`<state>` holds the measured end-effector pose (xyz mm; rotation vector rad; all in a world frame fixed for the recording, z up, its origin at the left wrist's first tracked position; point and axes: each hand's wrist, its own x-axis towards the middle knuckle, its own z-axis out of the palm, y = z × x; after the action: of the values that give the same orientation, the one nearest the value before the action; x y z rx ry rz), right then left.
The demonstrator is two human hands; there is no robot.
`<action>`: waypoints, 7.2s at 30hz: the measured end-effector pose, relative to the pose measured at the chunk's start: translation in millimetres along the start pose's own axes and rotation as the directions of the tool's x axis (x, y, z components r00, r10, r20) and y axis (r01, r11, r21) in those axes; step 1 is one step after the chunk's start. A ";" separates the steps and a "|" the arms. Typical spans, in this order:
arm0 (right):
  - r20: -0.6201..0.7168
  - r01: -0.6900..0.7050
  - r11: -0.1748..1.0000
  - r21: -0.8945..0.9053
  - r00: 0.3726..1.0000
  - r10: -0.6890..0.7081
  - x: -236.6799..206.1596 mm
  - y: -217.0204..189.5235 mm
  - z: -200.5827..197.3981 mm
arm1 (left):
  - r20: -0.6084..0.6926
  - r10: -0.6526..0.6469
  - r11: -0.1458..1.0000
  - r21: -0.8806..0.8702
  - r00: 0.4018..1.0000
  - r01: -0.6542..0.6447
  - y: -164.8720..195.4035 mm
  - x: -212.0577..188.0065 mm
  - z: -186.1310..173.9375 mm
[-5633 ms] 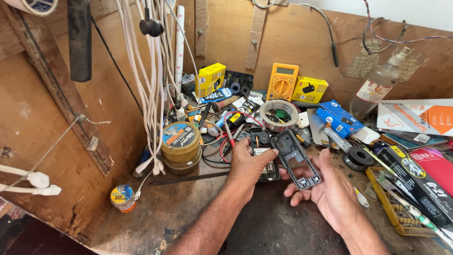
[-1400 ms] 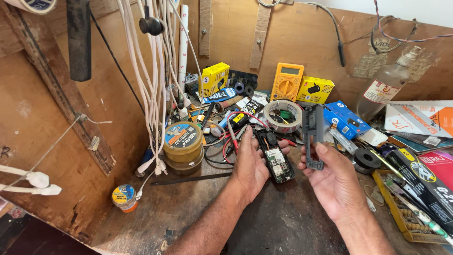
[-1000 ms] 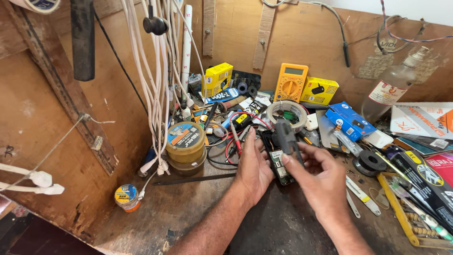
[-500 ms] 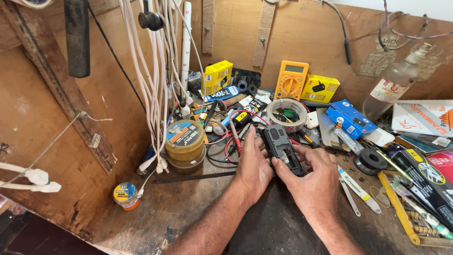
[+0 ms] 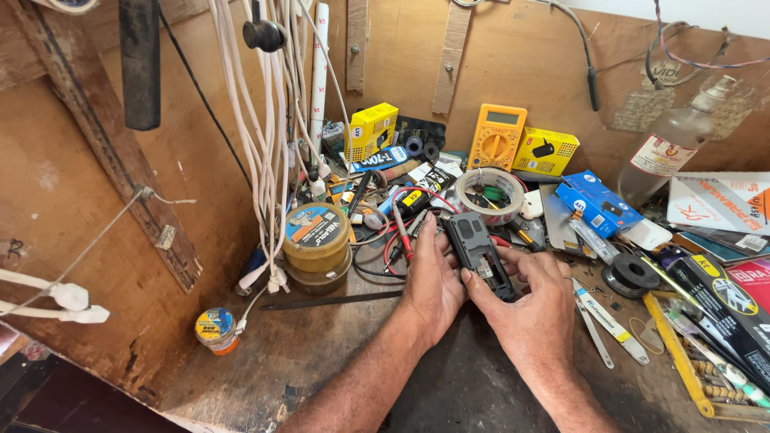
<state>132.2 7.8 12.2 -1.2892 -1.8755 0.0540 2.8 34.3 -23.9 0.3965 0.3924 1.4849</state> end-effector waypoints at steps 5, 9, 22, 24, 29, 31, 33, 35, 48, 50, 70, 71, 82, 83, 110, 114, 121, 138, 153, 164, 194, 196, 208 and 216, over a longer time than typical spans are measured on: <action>0.004 0.004 1.000 -0.004 1.000 -0.004 -0.2 0.0 -0.4 | -0.001 -0.003 0.999 0.037 1.000 0.003 -1.2 0.3 -2.1; -0.006 -0.015 1.000 0.021 1.000 0.015 -0.9 -0.1 -0.9 | -0.025 0.001 1.000 0.025 1.000 0.000 -1.0 -0.5 -0.6; -0.054 -0.175 0.952 0.251 0.979 0.194 0.4 13.1 -1.5 | -0.015 0.020 0.998 0.062 1.000 -0.019 -0.2 -2.8 2.1; -0.060 -0.154 0.974 0.168 0.984 0.166 0.5 12.1 -1.0 | -0.025 0.005 0.998 0.067 1.000 -0.003 1.1 -4.1 3.2; -0.045 -0.055 0.995 0.082 0.997 0.059 -1.0 6.6 -0.5 | -0.042 0.007 0.998 0.067 0.999 -0.005 2.2 -5.8 5.0; -0.046 -0.021 0.998 0.055 0.999 0.024 -1.2 4.5 -0.4 | -0.022 0.012 0.997 0.077 1.000 -0.011 1.6 -5.3 3.8; -0.040 0.000 1.000 0.007 0.999 0.001 -1.1 2.7 -0.1 | -0.051 -0.009 0.997 0.070 0.999 0.012 0.4 -3.2 2.4; -0.046 0.021 1.000 0.008 0.999 -0.021 -1.6 1.6 -0.6 | -0.032 -0.003 0.999 0.045 0.999 0.005 -1.7 -0.9 1.2; -0.043 0.026 1.000 -0.016 0.999 -0.027 -2.7 0.9 0.4 | -0.022 -0.006 0.999 0.037 1.000 0.006 -4.2 2.8 -3.4; -0.045 0.049 0.998 -0.029 0.998 -0.050 -2.7 0.9 0.6 | -0.022 -0.005 1.000 0.026 1.000 0.005 -4.2 3.3 -4.0; -0.001 0.028 0.999 -0.033 1.000 -0.028 -0.6 0.0 0.4 | -0.037 0.013 0.995 0.104 0.999 -0.009 3.9 -7.2 6.6; 0.000 0.027 0.999 -0.032 1.000 -0.027 -0.6 0.2 0.3 | -0.032 0.008 0.996 0.094 0.999 -0.005 3.6 -7.0 6.2; -0.001 0.035 0.998 -0.049 0.999 -0.035 0.1 1.9 1.4 | -0.026 0.001 0.997 0.081 1.000 0.001 2.8 -7.2 6.2; 0.004 0.028 0.999 -0.047 1.000 -0.028 0.3 1.9 1.4 | -0.024 0.003 0.996 0.089 1.000 -0.001 3.0 -7.5 6.5; 0.018 0.034 0.994 0.107 0.999 -0.036 5.1 3.8 8.1 | 0.028 0.043 0.994 0.104 0.999 -0.046 -6.3 -1.4 -3.2; 0.046 0.025 0.998 0.064 0.999 -0.028 4.5 3.0 7.1 | -0.048 0.038 0.995 0.092 0.998 -0.033 -8.6 1.5 -4.0; 0.041 0.135 0.990 0.042 0.990 -0.137 5.1 5.1 6.1 | -0.069 0.051 0.990 0.138 0.996 -0.041 -7.4 -4.0 -3.3; 0.059 -0.027 0.989 0.147 0.998 0.018 5.7 -6.9 -4.3 | -0.025 0.051 0.998 0.040 0.998 -0.050 -10.5 3.4 -7.7; -0.046 -0.085 0.972 0.219 0.994 0.097 7.1 7.8 -3.9 | -0.015 0.038 0.998 -0.052 0.999 -0.039 -13.1 6.8 -10.3; -0.010 0.035 0.996 0.081 0.999 -0.034 4.1 -5.0 -0.5 | -0.073 0.066 0.997 -0.042 0.995 -0.069 -15.9 7.0 -14.1; 0.040 0.098 0.993 0.064 0.994 -0.101 3.3 -1.0 4.2 | -0.030 0.000 0.999 -0.045 1.000 -0.001 -7.6 1.6 -5.3; 0.064 0.066 0.996 0.059 0.995 -0.070 4.2 -1.7 4.2 | -0.039 -0.005 0.999 -0.045 0.999 0.003 -7.9 2.6 -6.4; 0.029 0.067 0.994 0.088 0.997 -0.070 2.8 -2.6 2.1 | -0.045 0.073 0.995 -0.059 0.996 -0.075 -16.6 8.0 -13.6; 0.049 0.058 0.996 0.073 0.997 -0.061 4.0 -3.8 0.3 | -0.051 0.063 0.997 -0.045 0.997 -0.065 -13.3 4.9 -6.7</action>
<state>128.7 9.3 16.1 -1.1931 -1.9364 0.1223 11.4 38.6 -36.3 0.3381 0.3862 1.5655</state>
